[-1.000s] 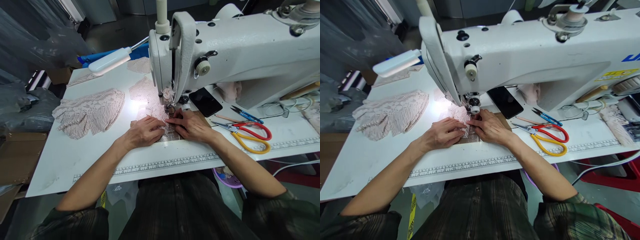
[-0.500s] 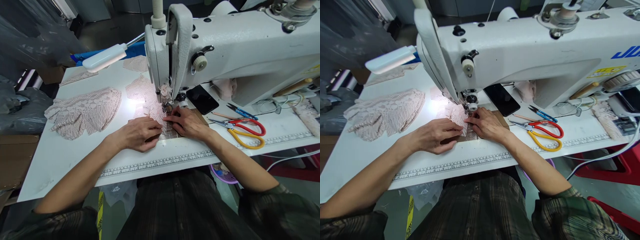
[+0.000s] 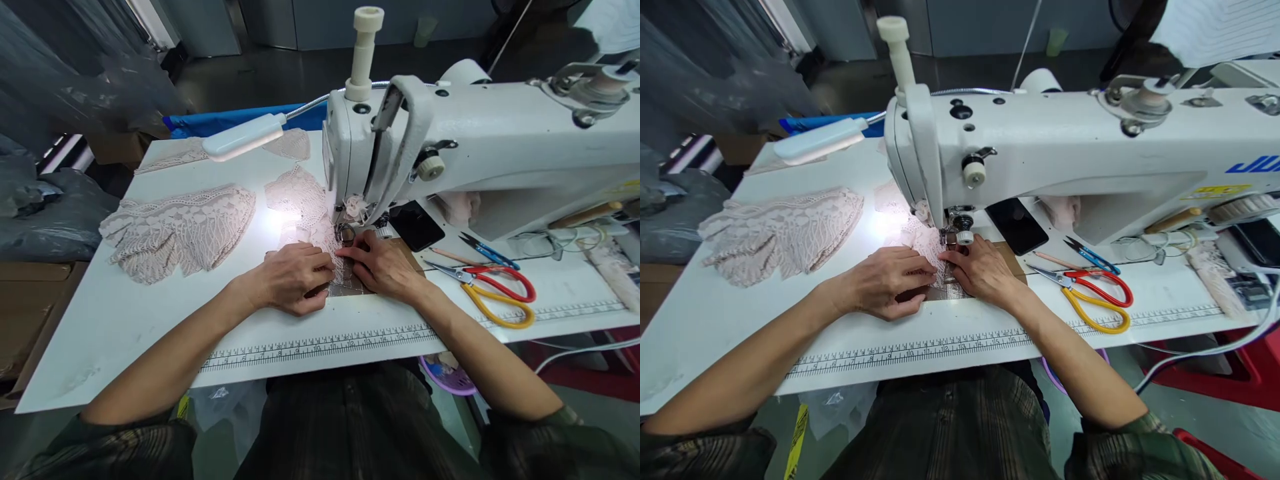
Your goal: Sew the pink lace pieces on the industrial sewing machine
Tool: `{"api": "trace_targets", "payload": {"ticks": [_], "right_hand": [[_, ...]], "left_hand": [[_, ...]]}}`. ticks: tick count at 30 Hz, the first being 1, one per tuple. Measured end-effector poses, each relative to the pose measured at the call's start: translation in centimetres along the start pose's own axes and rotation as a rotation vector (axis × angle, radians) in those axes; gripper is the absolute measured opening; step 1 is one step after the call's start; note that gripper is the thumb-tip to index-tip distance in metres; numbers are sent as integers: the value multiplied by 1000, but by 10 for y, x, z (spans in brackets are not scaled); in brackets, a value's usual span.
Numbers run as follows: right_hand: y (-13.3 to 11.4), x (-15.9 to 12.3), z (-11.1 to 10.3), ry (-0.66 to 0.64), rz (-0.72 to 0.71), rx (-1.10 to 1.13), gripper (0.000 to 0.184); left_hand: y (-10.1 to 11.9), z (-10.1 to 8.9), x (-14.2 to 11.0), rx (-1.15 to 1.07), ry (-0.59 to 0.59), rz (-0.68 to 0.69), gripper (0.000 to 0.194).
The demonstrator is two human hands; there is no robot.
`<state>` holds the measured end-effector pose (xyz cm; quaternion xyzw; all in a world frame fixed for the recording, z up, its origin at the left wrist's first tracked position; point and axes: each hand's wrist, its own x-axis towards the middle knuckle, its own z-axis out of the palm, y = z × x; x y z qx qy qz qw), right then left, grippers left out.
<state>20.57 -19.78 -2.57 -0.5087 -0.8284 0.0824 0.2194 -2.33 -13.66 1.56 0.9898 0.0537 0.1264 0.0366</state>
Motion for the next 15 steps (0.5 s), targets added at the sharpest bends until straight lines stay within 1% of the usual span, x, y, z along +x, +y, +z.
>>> {"api": "trace_targets", "payload": {"ticks": [3, 10, 15], "right_hand": [[-1, 2, -1, 1, 13, -19, 37], [-4, 9, -3, -48, 65, -98, 40], [-3, 3, -4, -16, -4, -65, 38]], "left_hand": [[-1, 1, -1, 22, -21, -20, 17], [-2, 5, 0, 42, -30, -72, 20], [-1, 10, 1, 68, -7, -119, 26]]}}
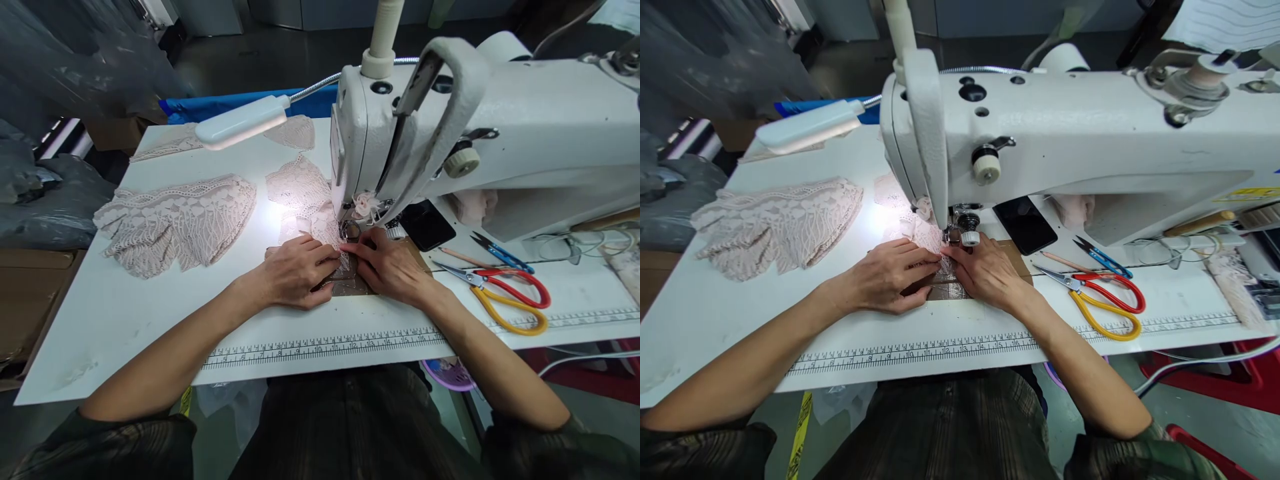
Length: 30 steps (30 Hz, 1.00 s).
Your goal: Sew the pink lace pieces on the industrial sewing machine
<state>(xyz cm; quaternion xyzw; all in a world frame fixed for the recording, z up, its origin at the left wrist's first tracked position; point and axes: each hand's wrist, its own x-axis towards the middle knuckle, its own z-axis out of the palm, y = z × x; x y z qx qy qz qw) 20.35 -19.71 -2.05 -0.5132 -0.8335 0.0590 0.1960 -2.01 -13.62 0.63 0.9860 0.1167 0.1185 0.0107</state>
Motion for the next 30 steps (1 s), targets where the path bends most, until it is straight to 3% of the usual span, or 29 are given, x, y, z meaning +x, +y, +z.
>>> {"api": "trace_targets", "payload": {"ticks": [8, 13, 30], "right_hand": [[-2, 1, 2, -21, 28, -32, 39], [1, -1, 3, 34, 3, -11, 40], [-6, -2, -2, -3, 22, 0, 38]], "left_hand": [[0, 5, 2, 33, 52, -16, 31], [-2, 8, 1, 44, 84, -19, 33], [-10, 8, 4, 72, 3, -50, 41]]}}
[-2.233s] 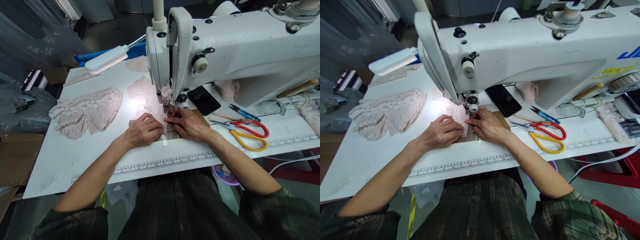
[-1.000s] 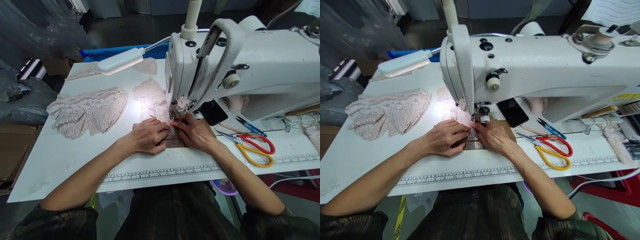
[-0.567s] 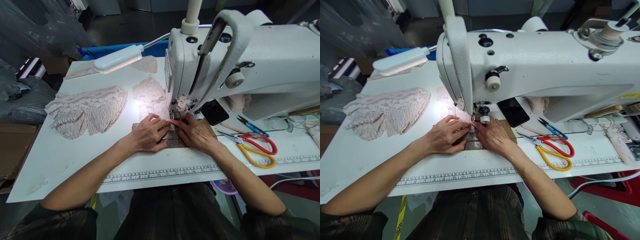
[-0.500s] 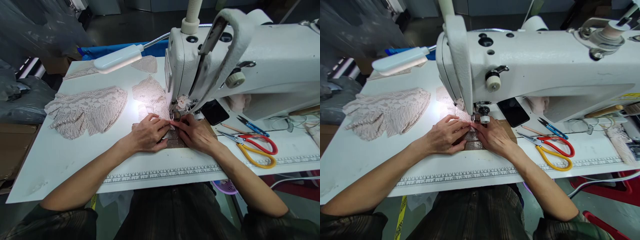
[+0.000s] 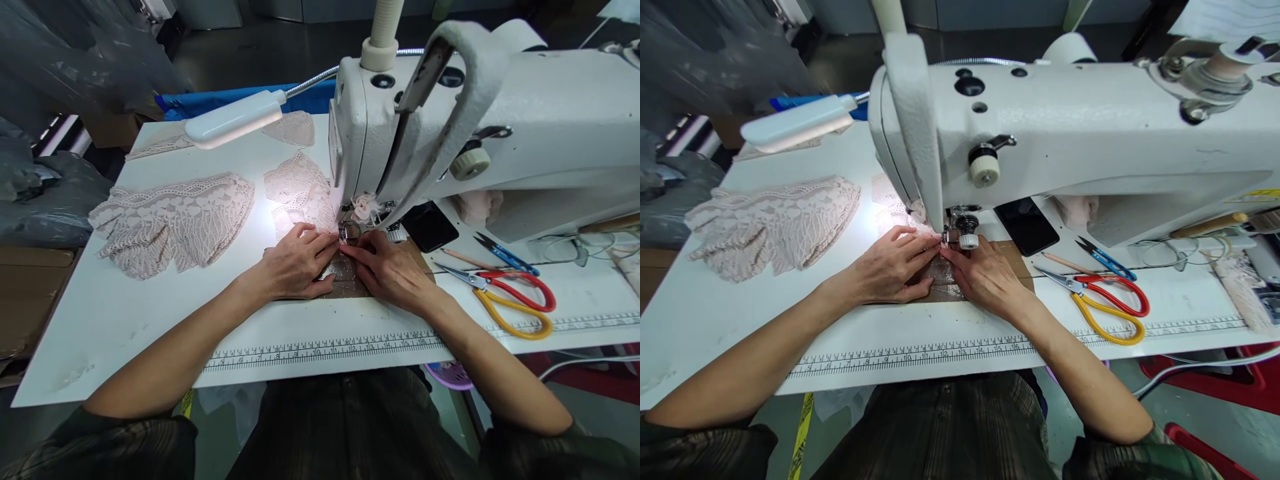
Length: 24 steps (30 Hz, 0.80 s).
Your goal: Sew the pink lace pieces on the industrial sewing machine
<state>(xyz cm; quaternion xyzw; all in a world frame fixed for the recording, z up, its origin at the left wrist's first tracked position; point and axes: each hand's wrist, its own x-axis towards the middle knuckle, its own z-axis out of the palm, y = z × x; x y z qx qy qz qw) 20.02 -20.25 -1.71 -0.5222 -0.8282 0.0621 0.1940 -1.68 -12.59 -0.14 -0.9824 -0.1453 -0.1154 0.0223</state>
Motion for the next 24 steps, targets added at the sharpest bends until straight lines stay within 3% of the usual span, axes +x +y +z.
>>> {"api": "trace_targets", "payload": {"ticks": [5, 11, 16, 24], "right_hand": [[-5, 5, -2, -44, 48, -61, 41], [-4, 8, 0, -10, 25, -34, 40], [4, 3, -9, 18, 66, 86, 36], [22, 11, -28, -68, 216, 398, 37]], "left_hand": [[-4, 1, 1, -3, 15, -18, 43], [-7, 0, 4, -10, -19, -37, 45], [-9, -2, 7, 10, -24, -37, 53], [-13, 1, 9, 4, -24, -60, 53]]}}
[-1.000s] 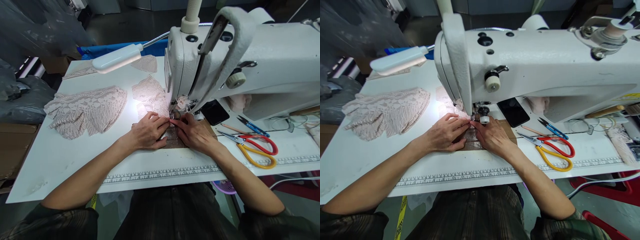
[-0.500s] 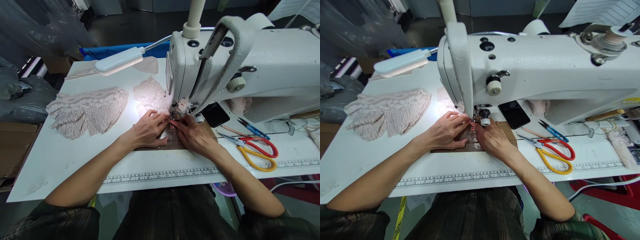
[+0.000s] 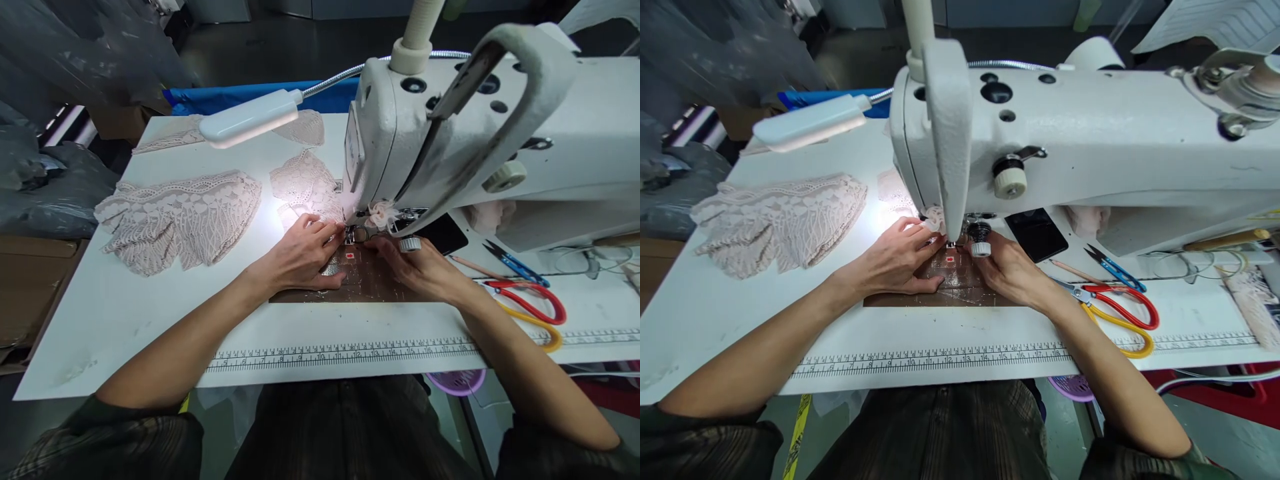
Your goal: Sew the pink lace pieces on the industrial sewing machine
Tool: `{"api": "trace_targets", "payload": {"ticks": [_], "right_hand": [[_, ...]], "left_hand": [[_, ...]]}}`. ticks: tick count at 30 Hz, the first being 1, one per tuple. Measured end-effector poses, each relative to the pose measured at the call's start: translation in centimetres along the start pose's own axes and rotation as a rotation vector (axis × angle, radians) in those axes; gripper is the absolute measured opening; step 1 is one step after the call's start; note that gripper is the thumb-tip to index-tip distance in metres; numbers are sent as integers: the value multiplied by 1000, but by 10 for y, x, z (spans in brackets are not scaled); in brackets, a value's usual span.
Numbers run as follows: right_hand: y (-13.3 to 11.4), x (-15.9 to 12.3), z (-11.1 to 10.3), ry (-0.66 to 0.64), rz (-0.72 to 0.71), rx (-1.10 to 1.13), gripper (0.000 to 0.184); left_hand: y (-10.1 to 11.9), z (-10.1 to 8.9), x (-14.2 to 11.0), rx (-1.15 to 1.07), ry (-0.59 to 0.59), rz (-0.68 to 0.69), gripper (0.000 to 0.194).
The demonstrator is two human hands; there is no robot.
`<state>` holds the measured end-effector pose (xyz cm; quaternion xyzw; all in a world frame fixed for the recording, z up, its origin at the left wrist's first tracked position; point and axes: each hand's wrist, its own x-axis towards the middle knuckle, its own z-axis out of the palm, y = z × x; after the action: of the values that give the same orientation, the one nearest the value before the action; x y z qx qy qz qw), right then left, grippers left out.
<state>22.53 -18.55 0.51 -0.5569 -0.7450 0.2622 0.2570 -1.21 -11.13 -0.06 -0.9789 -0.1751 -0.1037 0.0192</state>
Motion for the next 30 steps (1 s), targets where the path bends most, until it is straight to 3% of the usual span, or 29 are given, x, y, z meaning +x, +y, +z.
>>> {"api": "trace_targets", "payload": {"ticks": [4, 8, 14, 19, 28, 30], "right_hand": [[4, 8, 4, 128, 77, 30, 41], [1, 4, 12, 126, 84, -33, 43], [5, -4, 27, 205, -31, -183, 29], [9, -3, 31, 239, -53, -233, 30], [11, -4, 32, 223, -35, -275, 32], [12, -4, 33, 218, -36, -288, 32]], "left_hand": [[0, 1, -1, -8, 16, 3, 54], [1, 2, -2, -2, 28, -18, 53], [2, 5, -3, -23, 48, -68, 53], [3, 5, -3, 5, 49, -99, 53], [33, -1, -3, 180, 38, -356, 51], [30, -5, 2, 219, 18, -352, 45]]}}
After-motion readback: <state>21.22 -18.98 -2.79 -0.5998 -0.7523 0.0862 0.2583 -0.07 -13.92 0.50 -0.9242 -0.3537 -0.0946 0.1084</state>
